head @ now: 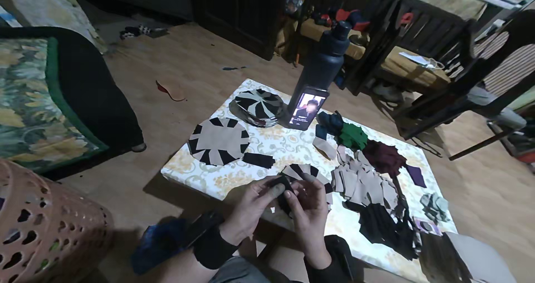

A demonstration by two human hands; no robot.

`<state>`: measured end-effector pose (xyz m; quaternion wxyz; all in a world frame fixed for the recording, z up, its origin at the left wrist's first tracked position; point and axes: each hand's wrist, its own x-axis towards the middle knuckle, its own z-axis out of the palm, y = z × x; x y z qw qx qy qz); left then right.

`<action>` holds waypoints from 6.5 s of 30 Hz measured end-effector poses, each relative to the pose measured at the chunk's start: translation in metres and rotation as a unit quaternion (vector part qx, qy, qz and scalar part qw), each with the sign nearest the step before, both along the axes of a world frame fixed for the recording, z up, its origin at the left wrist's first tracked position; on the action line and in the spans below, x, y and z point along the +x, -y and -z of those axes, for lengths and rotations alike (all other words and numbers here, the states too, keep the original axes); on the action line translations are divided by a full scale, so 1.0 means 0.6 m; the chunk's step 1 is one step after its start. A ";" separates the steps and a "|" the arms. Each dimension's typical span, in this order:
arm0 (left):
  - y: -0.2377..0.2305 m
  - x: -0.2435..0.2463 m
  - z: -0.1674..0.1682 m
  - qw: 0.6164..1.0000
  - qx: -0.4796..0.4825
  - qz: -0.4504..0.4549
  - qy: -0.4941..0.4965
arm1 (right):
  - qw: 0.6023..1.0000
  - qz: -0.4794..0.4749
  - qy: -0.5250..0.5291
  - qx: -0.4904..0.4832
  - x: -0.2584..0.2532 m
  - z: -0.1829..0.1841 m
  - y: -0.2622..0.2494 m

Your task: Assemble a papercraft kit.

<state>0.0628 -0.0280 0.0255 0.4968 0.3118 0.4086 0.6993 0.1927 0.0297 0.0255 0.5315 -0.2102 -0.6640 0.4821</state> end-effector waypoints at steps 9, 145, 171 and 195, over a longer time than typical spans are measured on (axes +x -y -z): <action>-0.007 -0.007 0.009 0.988 0.062 -0.048 -0.133 | 0.997 -0.025 -0.068 -0.026 0.011 -0.001 0.011; -0.032 -0.035 0.035 0.934 -0.005 -0.107 -0.341 | 0.876 0.266 0.379 0.137 0.161 -0.004 -0.089; -0.035 -0.037 0.046 0.925 0.027 -0.143 -0.352 | 0.903 0.326 0.272 0.060 0.245 -0.031 -0.188; -0.030 -0.040 0.044 0.924 0.025 -0.122 -0.362 | 0.940 0.312 0.129 -0.052 0.298 -0.028 -0.203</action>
